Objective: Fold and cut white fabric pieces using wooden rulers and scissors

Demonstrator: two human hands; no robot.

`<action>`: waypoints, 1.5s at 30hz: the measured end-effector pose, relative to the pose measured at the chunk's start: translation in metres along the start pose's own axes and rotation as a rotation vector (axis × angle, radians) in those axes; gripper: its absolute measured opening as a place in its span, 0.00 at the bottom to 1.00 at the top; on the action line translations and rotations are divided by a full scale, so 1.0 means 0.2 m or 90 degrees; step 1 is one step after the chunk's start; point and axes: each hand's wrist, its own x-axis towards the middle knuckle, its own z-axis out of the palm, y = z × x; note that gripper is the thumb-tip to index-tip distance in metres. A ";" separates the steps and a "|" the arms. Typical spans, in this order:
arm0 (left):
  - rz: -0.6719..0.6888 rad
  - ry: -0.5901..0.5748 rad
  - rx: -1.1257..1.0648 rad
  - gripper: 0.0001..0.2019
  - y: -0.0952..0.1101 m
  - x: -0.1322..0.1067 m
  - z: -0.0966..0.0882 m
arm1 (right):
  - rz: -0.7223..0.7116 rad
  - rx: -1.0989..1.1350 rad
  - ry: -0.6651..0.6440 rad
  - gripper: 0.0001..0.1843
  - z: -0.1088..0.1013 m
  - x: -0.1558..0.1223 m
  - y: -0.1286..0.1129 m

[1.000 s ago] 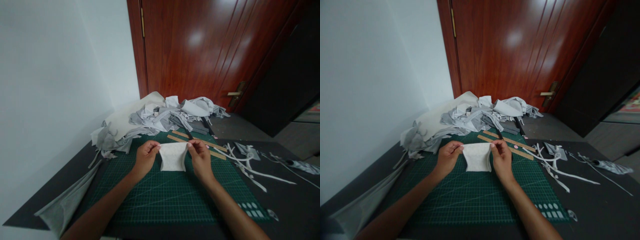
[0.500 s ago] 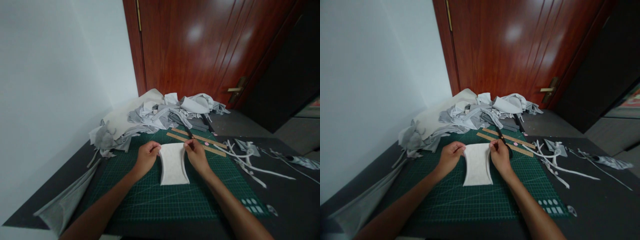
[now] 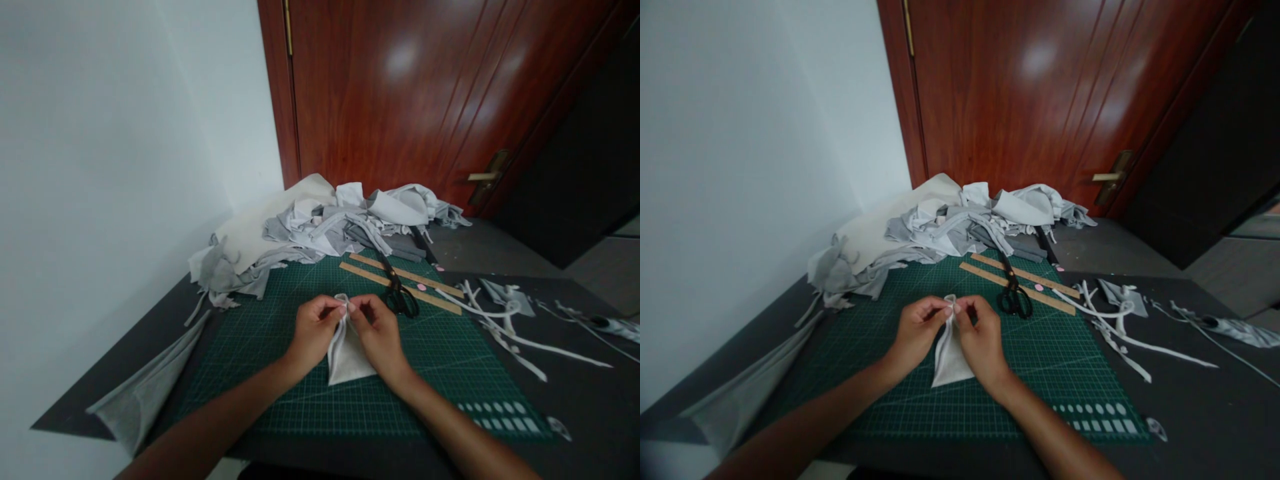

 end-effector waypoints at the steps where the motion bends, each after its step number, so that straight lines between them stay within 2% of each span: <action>1: 0.004 0.009 -0.004 0.05 0.00 0.00 0.00 | 0.001 0.007 0.005 0.08 0.00 0.00 0.00; 5: 0.021 0.040 -0.026 0.05 0.01 0.00 0.00 | 0.001 0.013 0.016 0.08 0.00 0.00 -0.02; 17: 0.059 0.033 -0.036 0.03 0.03 0.00 -0.01 | 0.082 0.153 0.001 0.09 0.02 -0.01 -0.08; 27: 0.007 0.019 -0.109 0.04 0.03 0.00 0.00 | 0.076 0.149 -0.009 0.08 0.01 -0.01 -0.08; 31: 0.041 0.022 -0.126 0.03 0.04 0.01 -0.01 | 0.079 0.125 -0.019 0.09 0.01 -0.02 -0.07; 40: 0.141 0.067 -0.054 0.04 0.03 0.02 -0.02 | 0.007 0.101 -0.085 0.13 -0.01 -0.03 -0.07; 45: 0.161 0.079 -0.006 0.04 0.04 0.03 -0.04 | -0.033 0.049 -0.098 0.18 0.00 -0.07 -0.04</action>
